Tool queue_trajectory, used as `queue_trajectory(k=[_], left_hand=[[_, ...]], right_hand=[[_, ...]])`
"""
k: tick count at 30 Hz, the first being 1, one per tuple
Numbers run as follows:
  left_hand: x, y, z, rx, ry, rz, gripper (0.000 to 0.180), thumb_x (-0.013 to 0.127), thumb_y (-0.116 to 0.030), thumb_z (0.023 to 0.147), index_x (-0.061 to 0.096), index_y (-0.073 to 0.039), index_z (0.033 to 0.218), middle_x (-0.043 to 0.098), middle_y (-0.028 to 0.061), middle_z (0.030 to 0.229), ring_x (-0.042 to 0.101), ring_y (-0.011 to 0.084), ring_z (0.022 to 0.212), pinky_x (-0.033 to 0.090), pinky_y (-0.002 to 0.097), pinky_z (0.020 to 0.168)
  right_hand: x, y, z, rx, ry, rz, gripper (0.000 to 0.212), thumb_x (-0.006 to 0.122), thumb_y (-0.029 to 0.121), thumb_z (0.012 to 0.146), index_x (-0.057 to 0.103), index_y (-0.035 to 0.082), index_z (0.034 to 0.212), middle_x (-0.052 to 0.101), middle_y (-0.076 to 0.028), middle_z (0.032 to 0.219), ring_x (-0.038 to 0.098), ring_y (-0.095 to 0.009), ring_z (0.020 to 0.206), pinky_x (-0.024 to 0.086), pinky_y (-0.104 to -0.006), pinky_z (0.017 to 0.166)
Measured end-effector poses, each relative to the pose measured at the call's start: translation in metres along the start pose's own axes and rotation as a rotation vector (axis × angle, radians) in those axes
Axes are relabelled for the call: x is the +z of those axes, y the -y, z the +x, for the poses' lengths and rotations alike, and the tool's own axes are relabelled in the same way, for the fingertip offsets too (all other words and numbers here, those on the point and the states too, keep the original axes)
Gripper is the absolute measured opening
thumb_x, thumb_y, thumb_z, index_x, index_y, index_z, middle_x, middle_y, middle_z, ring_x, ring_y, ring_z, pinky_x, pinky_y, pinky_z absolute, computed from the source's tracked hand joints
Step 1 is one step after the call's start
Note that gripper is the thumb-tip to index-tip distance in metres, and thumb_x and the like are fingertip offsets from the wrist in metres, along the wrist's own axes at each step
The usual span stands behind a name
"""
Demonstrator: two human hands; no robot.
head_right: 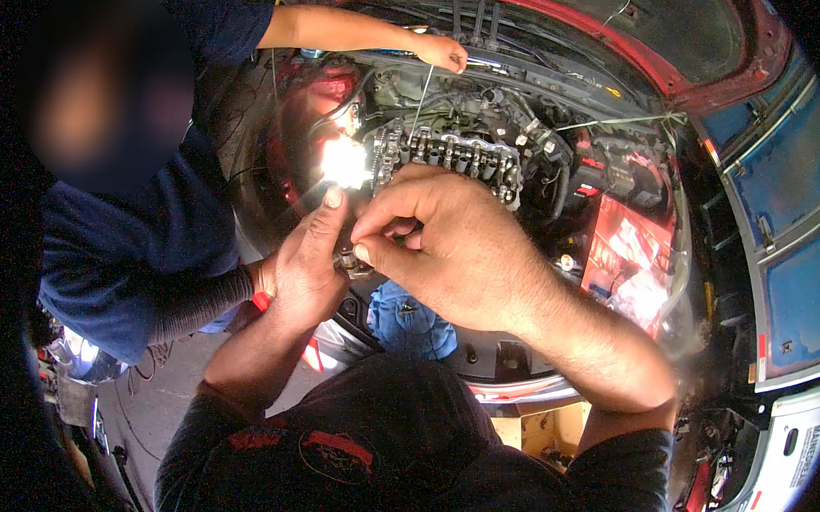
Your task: The person holds a small metal car part and repeatedly assembles and disassembles its components by hand. They rotate the part to inspect it from different angles and occasionally rub a small component against a metal surface. The task remains focused on the same part throughout the clip.
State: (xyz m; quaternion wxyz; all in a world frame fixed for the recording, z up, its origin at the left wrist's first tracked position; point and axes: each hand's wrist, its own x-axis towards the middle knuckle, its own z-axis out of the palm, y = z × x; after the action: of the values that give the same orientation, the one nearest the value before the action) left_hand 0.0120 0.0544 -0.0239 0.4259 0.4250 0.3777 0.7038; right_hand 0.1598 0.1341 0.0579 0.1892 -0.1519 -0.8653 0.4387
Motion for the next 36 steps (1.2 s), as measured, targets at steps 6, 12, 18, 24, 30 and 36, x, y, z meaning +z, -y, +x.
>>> queue_trajectory(k=[6,12,18,24,30,36], left_hand=[[-0.007,0.004,0.005,0.003,-0.027,0.06,0.054,0.033,-0.04,0.107,0.062,0.003,0.094,0.065,0.0097,0.086,0.06,0.0133,0.079,0.048,0.026,0.074],[-0.005,0.008,0.009,0.026,-0.092,0.087,0.052,0.032,-0.037,0.108,0.062,0.002,0.094,0.064,0.0083,0.085,0.058,0.012,0.077,0.047,0.0254,0.072],[-0.003,0.008,0.009,0.116,-0.111,0.112,0.053,0.029,-0.037,0.108,0.061,0.003,0.097,0.064,0.008,0.086,0.058,0.0112,0.078,0.048,0.0258,0.072],[-0.005,0.01,0.006,0.135,-0.085,0.094,0.055,0.027,-0.037,0.109,0.062,0.004,0.095,0.065,0.0096,0.083,0.059,0.0111,0.075,0.048,0.0255,0.07],[-0.008,0.014,0.015,0.176,-0.097,0.229,0.056,0.025,-0.035,0.109,0.063,0.004,0.094,0.066,0.0104,0.082,0.06,0.0133,0.075,0.048,0.0268,0.073],[-0.004,-0.001,0.014,-0.086,-0.151,0.178,0.058,0.025,-0.038,0.108,0.065,0.002,0.096,0.067,0.0115,0.087,0.064,0.0182,0.082,0.05,0.0294,0.079]], right_hand=[[0.006,-0.011,0.003,-0.17,-0.073,-0.046,0.011,0.07,-0.004,0.084,0.069,0.003,0.094,0.056,-0.004,0.101,0.061,-0.01,0.09,0.053,-0.0221,0.077],[0.011,-0.013,0.003,-0.121,-0.087,-0.001,0.012,0.067,-0.003,0.087,0.068,0.003,0.098,0.054,-0.007,0.111,0.062,-0.015,0.102,0.056,-0.0269,0.087],[0.017,-0.013,0.002,-0.04,-0.124,0.126,0.015,0.064,-0.002,0.089,0.066,0.002,0.103,0.055,-0.01,0.125,0.061,-0.019,0.113,0.057,-0.0298,0.089],[0.021,-0.019,0.001,-0.065,-0.112,0.123,0.013,0.063,-0.004,0.09,0.068,-0.001,0.101,0.055,-0.01,0.123,0.062,-0.019,0.112,0.055,-0.0278,0.092],[0.022,-0.032,0.006,-0.158,-0.154,0.036,0.014,0.065,-0.002,0.088,0.067,-0.001,0.102,0.055,-0.014,0.124,0.06,-0.024,0.115,0.052,-0.0328,0.096],[0.027,-0.034,-0.004,-0.455,-0.261,-0.283,0.038,0.072,0.011,0.082,0.061,0.003,0.118,0.053,-0.018,0.127,0.057,-0.034,0.115,0.049,-0.0387,0.096]])
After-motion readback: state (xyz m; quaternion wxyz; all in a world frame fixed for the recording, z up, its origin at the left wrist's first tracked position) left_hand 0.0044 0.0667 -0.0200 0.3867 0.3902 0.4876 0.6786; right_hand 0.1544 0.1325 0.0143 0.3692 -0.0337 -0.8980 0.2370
